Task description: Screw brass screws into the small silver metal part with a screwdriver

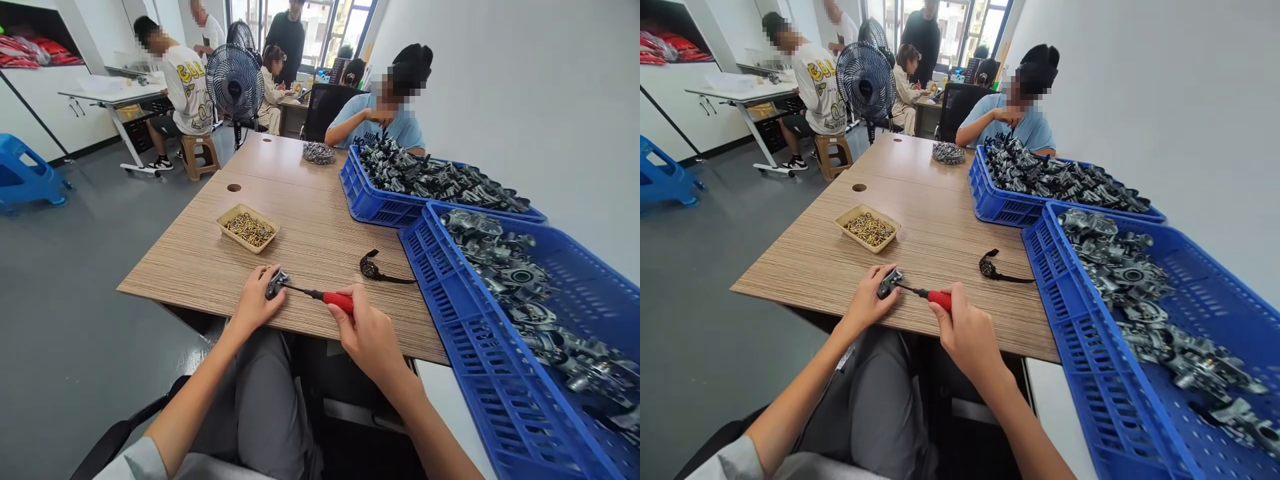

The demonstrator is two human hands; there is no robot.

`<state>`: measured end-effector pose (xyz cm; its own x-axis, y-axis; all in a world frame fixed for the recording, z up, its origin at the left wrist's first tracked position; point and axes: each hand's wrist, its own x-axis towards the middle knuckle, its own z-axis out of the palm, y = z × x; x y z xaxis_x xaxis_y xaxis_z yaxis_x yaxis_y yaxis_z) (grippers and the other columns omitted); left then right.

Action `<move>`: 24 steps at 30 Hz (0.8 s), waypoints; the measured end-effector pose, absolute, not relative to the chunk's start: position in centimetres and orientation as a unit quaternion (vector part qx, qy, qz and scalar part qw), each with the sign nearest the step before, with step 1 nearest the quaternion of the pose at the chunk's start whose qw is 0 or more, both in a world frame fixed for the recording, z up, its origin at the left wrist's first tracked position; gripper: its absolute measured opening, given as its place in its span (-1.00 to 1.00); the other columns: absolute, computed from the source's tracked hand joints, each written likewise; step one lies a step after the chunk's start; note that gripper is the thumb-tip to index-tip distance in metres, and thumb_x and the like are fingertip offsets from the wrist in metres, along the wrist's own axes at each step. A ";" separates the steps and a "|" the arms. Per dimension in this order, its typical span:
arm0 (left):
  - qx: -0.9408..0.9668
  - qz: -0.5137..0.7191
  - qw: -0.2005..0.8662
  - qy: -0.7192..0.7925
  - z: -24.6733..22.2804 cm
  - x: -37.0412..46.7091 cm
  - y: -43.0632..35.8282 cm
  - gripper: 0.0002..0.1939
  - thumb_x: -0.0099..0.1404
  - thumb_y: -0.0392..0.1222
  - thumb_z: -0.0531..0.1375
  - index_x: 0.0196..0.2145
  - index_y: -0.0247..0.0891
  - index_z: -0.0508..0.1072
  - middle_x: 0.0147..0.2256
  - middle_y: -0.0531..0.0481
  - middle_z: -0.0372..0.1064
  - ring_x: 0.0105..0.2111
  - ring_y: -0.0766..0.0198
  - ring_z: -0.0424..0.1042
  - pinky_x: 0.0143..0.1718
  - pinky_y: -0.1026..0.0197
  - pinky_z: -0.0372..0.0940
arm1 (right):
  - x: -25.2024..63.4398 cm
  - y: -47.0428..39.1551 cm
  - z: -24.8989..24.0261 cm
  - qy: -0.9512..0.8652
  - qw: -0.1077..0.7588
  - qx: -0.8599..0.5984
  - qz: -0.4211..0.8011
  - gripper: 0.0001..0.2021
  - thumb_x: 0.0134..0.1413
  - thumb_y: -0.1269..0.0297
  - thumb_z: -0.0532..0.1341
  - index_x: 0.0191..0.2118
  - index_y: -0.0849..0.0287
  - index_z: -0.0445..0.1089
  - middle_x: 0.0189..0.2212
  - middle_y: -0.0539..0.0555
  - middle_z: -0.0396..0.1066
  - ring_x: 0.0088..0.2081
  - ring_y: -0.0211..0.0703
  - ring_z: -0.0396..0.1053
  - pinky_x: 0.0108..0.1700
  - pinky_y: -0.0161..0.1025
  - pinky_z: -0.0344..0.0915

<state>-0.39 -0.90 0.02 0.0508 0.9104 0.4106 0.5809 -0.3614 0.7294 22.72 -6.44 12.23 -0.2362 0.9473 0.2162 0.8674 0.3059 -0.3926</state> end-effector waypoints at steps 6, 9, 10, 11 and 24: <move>0.696 0.441 0.194 0.532 0.3 -0.5 -0.9 -0.48 0.36 -0.15 0.24 0.24 -0.18 0.36 0.07 -0.18 0.34 0.11 0.00 0.40 0.21 -0.06 0.31 | 22.8 -6.0 12.1 -0.767 0.206 -0.595 0.124 -0.78 0.43 0.03 0.07 -0.07 0.06 0.22 -0.46 0.00 0.51 -0.46 -0.01 0.49 -0.39 -0.22 0.20; 0.697 0.443 0.194 0.529 0.3 -0.6 -0.8 -0.48 0.35 -0.16 0.24 0.24 -0.19 0.36 0.07 -0.19 0.34 0.11 0.01 0.40 0.22 -0.06 0.31 | 22.9 -6.2 12.4 -0.790 0.238 -0.534 0.184 -0.81 0.43 0.15 0.09 0.04 0.05 0.19 -0.23 0.06 0.55 -0.31 -0.08 0.53 -0.26 -0.22 0.33; 0.698 0.444 0.193 0.528 0.3 -0.6 -0.8 -0.48 0.35 -0.17 0.24 0.24 -0.19 0.36 0.07 -0.19 0.34 0.10 0.01 0.40 0.21 -0.06 0.31 | 22.8 -6.2 12.3 -0.793 0.247 -0.522 0.193 -0.82 0.43 0.17 0.09 0.05 0.05 0.20 -0.19 0.07 0.55 -0.28 -0.10 0.53 -0.23 -0.22 0.34; 0.698 0.444 0.193 0.527 0.2 -0.6 -0.8 -0.49 0.35 -0.17 0.24 0.24 -0.19 0.36 0.07 -0.18 0.34 0.10 0.01 0.40 0.21 -0.06 0.31 | 22.8 -6.2 12.3 -0.794 0.257 -0.514 0.196 -0.83 0.43 0.18 0.10 0.04 0.05 0.21 -0.18 0.07 0.55 -0.28 -0.11 0.52 -0.22 -0.22 0.36; 0.694 0.443 0.198 0.532 0.1 -0.5 -0.8 -0.56 0.40 -0.18 0.19 0.22 -0.15 0.39 0.03 -0.16 0.37 0.06 0.03 0.43 0.15 -0.05 0.35 | 28.8 -0.7 11.5 -0.530 0.578 -0.552 0.284 -0.66 0.25 -0.01 0.23 -0.40 0.07 0.17 -0.55 -0.13 0.16 -0.60 -0.35 0.17 -0.64 -0.41 0.20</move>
<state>-0.50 -0.75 0.13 0.0421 0.9132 0.4054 0.5629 -0.3569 0.7455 28.82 -0.74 11.53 0.2771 0.9129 0.2999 0.2575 0.2301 -0.9385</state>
